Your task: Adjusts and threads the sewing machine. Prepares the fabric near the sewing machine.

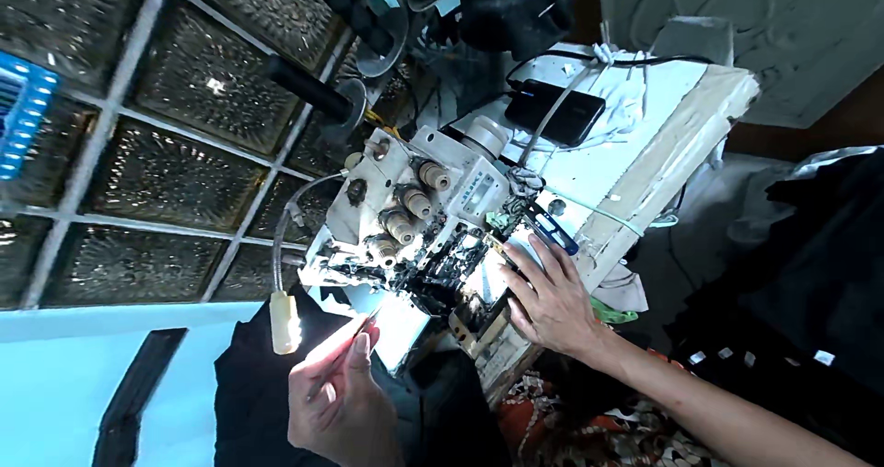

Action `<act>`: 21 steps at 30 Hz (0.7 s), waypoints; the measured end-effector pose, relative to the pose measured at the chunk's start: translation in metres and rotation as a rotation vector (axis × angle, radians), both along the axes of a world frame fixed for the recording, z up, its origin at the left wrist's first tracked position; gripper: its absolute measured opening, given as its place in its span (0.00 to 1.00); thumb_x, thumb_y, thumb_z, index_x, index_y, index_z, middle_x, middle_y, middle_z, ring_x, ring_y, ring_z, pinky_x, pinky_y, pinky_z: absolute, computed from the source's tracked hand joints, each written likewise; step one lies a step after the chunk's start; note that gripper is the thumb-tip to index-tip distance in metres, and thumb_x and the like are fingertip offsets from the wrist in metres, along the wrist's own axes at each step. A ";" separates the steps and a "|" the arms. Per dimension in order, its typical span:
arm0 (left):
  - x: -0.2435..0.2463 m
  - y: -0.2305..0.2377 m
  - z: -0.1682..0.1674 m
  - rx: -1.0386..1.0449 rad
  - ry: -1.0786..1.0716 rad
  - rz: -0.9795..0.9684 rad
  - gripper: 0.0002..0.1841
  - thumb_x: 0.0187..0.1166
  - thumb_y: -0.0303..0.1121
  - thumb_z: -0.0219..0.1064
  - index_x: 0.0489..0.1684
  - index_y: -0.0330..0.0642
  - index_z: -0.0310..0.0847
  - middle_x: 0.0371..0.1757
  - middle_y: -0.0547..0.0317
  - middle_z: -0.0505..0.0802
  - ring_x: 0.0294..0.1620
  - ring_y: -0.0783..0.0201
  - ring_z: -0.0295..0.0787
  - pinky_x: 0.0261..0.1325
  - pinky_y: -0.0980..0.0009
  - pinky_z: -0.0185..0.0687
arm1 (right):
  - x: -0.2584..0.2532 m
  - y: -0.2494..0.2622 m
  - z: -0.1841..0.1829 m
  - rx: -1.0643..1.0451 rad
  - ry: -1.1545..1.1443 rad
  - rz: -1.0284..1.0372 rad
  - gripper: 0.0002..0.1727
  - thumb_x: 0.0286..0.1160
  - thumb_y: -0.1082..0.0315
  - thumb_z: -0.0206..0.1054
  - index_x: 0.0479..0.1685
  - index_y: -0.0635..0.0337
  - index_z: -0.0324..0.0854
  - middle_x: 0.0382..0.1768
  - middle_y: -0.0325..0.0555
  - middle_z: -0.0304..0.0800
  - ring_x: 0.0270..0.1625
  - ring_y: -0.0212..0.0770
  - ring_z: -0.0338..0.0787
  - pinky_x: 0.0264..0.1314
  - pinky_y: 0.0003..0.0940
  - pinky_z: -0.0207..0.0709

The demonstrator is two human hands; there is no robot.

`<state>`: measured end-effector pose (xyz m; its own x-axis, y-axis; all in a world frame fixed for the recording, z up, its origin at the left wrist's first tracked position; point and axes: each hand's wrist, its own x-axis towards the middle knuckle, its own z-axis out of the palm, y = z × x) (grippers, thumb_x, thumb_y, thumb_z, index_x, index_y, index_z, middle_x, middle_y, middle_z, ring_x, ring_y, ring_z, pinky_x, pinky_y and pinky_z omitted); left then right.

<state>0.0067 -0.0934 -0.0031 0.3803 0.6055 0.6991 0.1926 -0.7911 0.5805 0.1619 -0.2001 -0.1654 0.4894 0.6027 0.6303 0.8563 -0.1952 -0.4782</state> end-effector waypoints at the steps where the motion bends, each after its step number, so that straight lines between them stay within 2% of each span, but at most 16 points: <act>1: 0.000 -0.003 0.000 0.017 -0.007 0.011 0.09 0.74 0.16 0.65 0.42 0.41 0.82 0.45 0.72 0.96 0.47 0.73 0.96 0.50 0.72 0.95 | 0.000 0.000 0.000 0.002 -0.003 -0.003 0.24 0.77 0.55 0.55 0.67 0.50 0.86 0.77 0.47 0.83 0.84 0.61 0.74 0.78 0.61 0.67; 8: 0.005 -0.001 -0.004 0.088 0.011 -0.027 0.03 0.77 0.23 0.68 0.41 0.41 0.84 0.47 0.70 0.96 0.52 0.72 0.95 0.55 0.73 0.93 | 0.001 0.000 -0.002 0.024 -0.012 0.001 0.24 0.78 0.53 0.55 0.66 0.48 0.85 0.77 0.48 0.83 0.83 0.63 0.74 0.79 0.62 0.65; 12: 0.005 0.003 0.000 0.100 0.065 -0.037 0.02 0.77 0.23 0.69 0.41 0.37 0.85 0.47 0.67 0.96 0.52 0.73 0.95 0.55 0.74 0.93 | 0.000 0.001 -0.003 0.019 -0.021 -0.006 0.24 0.80 0.53 0.53 0.67 0.48 0.85 0.77 0.48 0.83 0.84 0.62 0.73 0.80 0.61 0.64; 17: -0.004 0.004 0.016 0.086 0.104 -0.074 0.05 0.77 0.24 0.69 0.43 0.47 0.86 0.49 0.74 0.96 0.53 0.73 0.95 0.55 0.73 0.93 | 0.000 0.000 -0.003 -0.004 -0.030 -0.015 0.24 0.79 0.53 0.52 0.67 0.47 0.85 0.77 0.46 0.83 0.84 0.61 0.73 0.81 0.59 0.63; 21: -0.002 0.008 0.012 0.038 0.076 -0.092 0.06 0.76 0.24 0.69 0.43 0.47 0.87 0.49 0.74 0.97 0.51 0.72 0.95 0.54 0.72 0.94 | 0.000 0.000 -0.002 0.004 -0.021 -0.009 0.24 0.80 0.52 0.53 0.68 0.48 0.85 0.78 0.47 0.82 0.84 0.62 0.73 0.81 0.61 0.64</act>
